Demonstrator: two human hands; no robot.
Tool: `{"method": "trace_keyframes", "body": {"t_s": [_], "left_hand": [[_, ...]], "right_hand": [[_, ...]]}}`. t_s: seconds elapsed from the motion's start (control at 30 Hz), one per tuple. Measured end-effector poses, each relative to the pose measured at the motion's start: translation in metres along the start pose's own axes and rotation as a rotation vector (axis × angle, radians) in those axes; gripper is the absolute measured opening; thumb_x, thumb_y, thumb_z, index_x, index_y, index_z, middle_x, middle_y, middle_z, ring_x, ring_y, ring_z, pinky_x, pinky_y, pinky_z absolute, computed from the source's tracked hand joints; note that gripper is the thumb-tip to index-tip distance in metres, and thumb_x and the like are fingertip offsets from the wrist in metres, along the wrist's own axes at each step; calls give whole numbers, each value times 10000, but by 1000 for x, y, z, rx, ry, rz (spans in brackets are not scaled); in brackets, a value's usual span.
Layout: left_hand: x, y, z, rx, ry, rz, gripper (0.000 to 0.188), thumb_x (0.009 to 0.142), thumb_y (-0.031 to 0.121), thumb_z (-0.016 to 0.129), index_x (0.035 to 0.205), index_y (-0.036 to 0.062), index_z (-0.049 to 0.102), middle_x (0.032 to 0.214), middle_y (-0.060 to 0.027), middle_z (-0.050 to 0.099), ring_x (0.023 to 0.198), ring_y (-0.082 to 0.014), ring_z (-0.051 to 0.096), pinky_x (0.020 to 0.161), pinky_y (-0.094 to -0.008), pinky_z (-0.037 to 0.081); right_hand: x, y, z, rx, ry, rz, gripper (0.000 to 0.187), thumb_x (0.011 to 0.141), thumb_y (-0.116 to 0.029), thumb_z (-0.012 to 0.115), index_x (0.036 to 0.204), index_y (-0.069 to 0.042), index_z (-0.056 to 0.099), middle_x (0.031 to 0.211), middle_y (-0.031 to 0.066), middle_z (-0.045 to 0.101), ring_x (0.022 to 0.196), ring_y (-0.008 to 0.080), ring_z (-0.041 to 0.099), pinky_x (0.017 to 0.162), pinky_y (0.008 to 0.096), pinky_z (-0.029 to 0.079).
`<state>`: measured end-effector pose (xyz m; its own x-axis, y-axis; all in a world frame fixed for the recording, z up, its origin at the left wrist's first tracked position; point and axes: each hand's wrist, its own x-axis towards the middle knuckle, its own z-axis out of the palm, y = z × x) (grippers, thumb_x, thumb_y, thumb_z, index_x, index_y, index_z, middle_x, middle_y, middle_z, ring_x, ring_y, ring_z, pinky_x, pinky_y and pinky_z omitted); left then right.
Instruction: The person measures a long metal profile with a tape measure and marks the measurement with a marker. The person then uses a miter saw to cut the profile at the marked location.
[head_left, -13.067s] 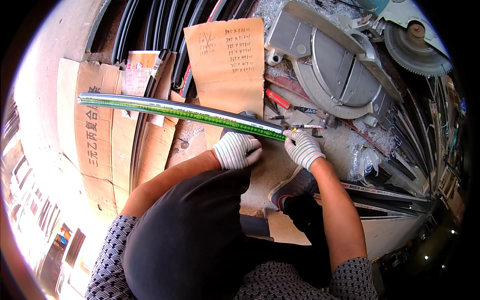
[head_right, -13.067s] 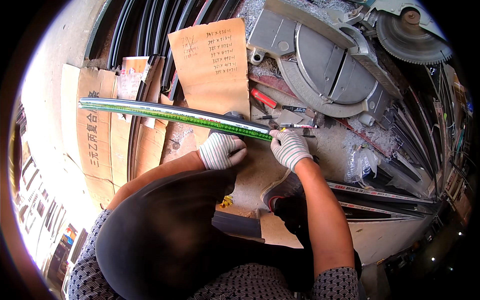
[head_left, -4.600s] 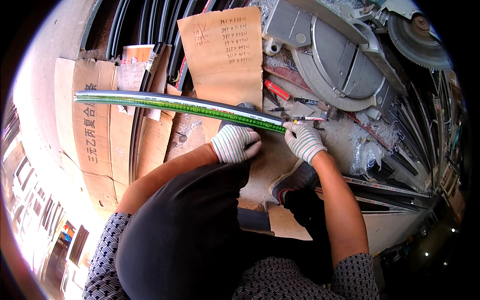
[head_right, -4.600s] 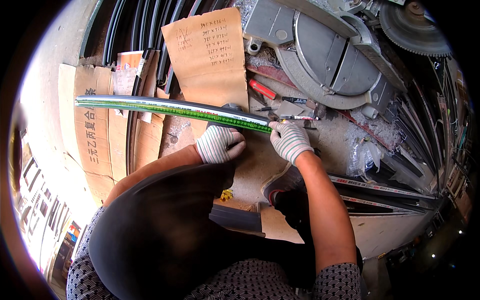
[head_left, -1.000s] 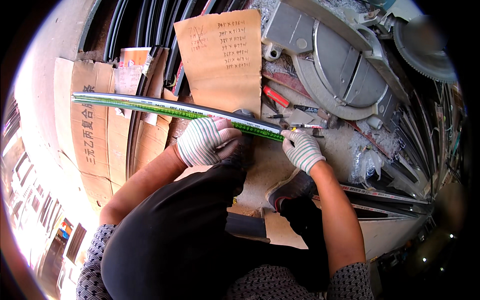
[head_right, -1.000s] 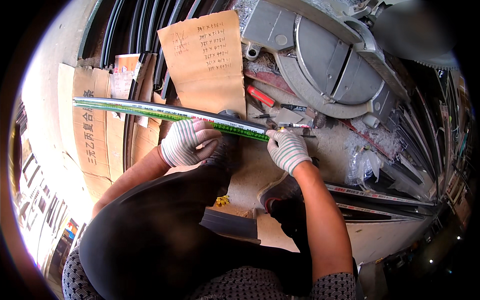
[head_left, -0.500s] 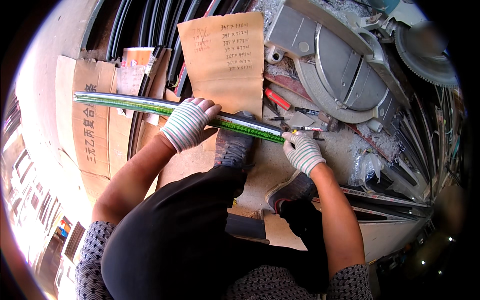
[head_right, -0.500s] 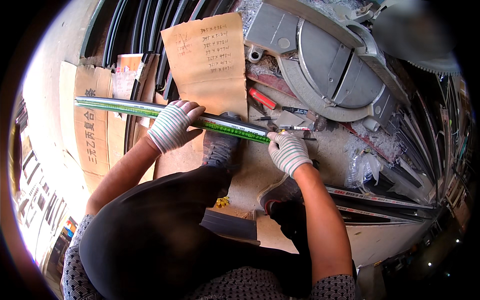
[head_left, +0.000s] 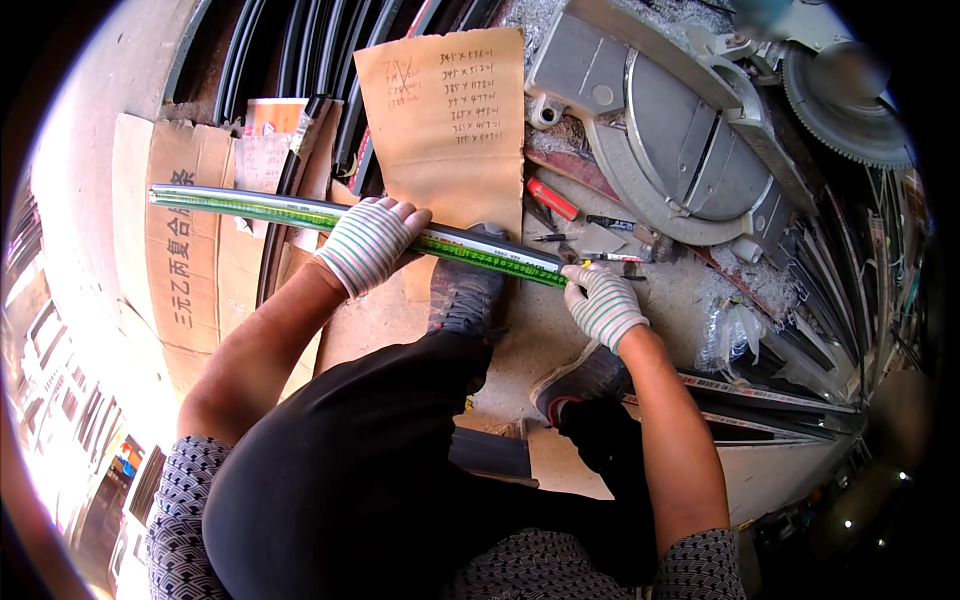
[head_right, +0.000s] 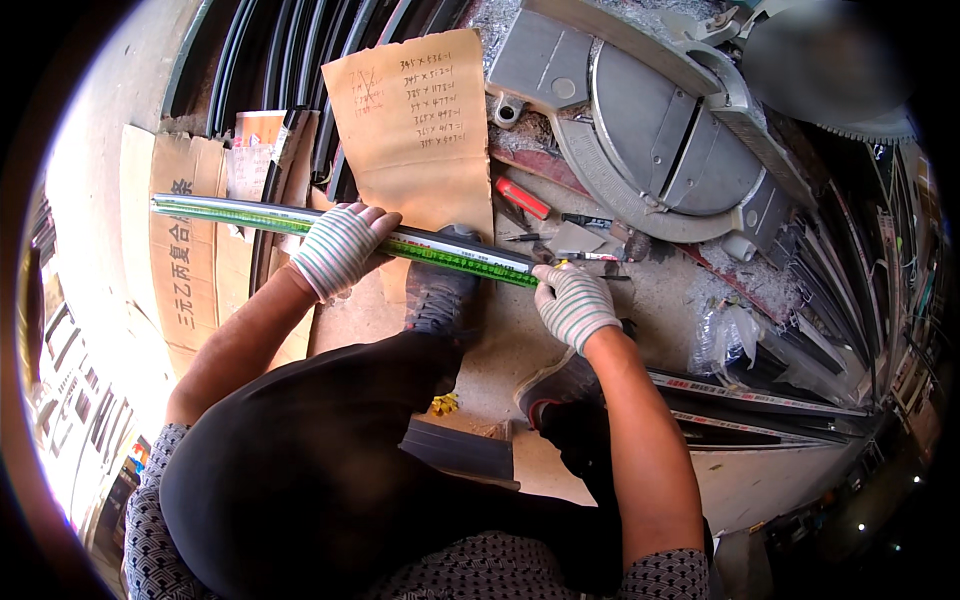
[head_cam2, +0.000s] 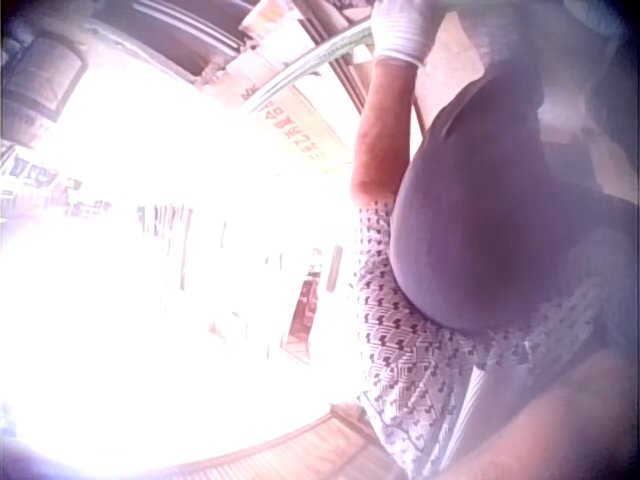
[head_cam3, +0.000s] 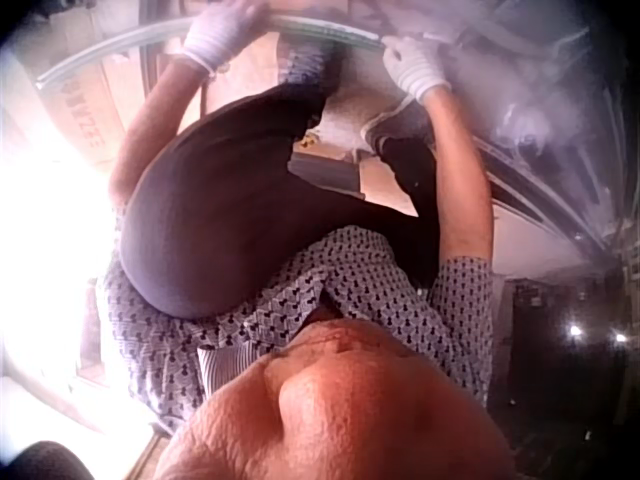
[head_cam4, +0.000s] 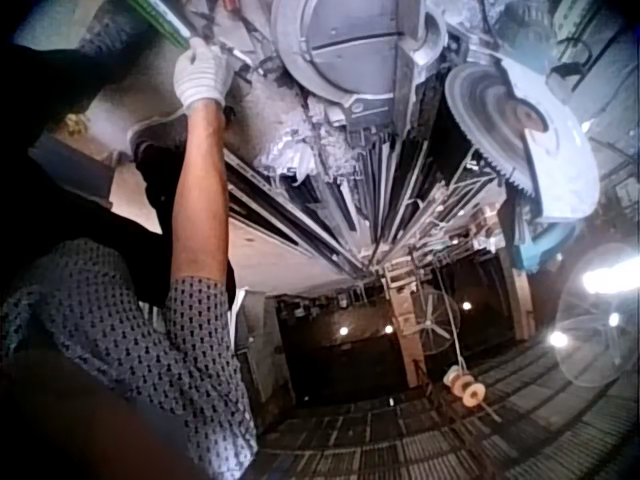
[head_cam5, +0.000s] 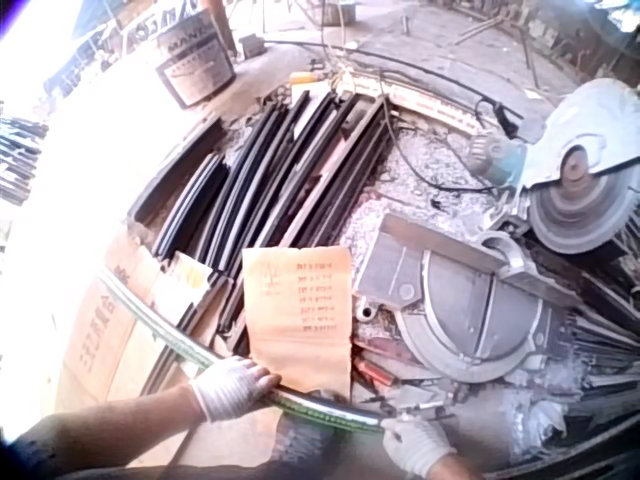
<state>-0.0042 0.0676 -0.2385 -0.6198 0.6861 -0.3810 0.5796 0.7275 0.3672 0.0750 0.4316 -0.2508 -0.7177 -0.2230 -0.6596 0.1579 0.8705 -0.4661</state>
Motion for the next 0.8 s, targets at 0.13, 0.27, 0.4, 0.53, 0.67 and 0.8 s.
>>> {"method": "trace_keyframes", "body": {"t_s": [0.13,0.27,0.4,0.53,0.67,0.8], "left_hand": [[-1,0,-4,-2,-7,6,506,838,279,783,1242,45,589,1021,-114,670,959,-323,663,843,-437,535],[-2,4,-19,-2,21,35,525,822,280,790,1233,17,594,1022,-122,665,955,-323,656,855,-425,532],[5,14,-42,35,38,37,507,816,272,792,1218,24,610,1032,-121,677,952,-313,667,847,-427,538],[28,17,-64,81,79,68,510,820,282,790,1225,33,607,1050,-117,681,966,-302,676,853,-428,539],[60,14,-85,125,109,153,511,835,294,777,1236,38,591,1060,-111,677,965,-297,675,859,-427,536],[85,16,-110,179,134,189,472,857,272,771,1232,38,606,1070,-114,686,989,-306,676,914,-418,540]], "right_hand": [[0,0,-3,-13,-7,-19,280,942,-240,597,1137,-112,752,1027,215,710,950,399,679,873,484,540],[-5,-6,-15,-34,25,-38,263,938,-234,599,1105,-124,770,974,190,718,915,389,682,847,490,543],[-8,0,-28,-79,88,-98,242,926,-187,597,1072,-124,779,911,188,715,912,383,684,844,491,547],[-15,3,-56,-66,203,-119,244,925,-175,593,1076,-104,771,928,196,719,900,384,690,839,489,547],[-21,25,-64,116,243,-110,225,932,-165,611,1077,-76,759,908,196,713,844,378,690,780,456,544],[-29,18,-103,231,193,-10,208,929,-144,648,1087,-47,744,885,209,695,782,355,674,705,444,511]]}}
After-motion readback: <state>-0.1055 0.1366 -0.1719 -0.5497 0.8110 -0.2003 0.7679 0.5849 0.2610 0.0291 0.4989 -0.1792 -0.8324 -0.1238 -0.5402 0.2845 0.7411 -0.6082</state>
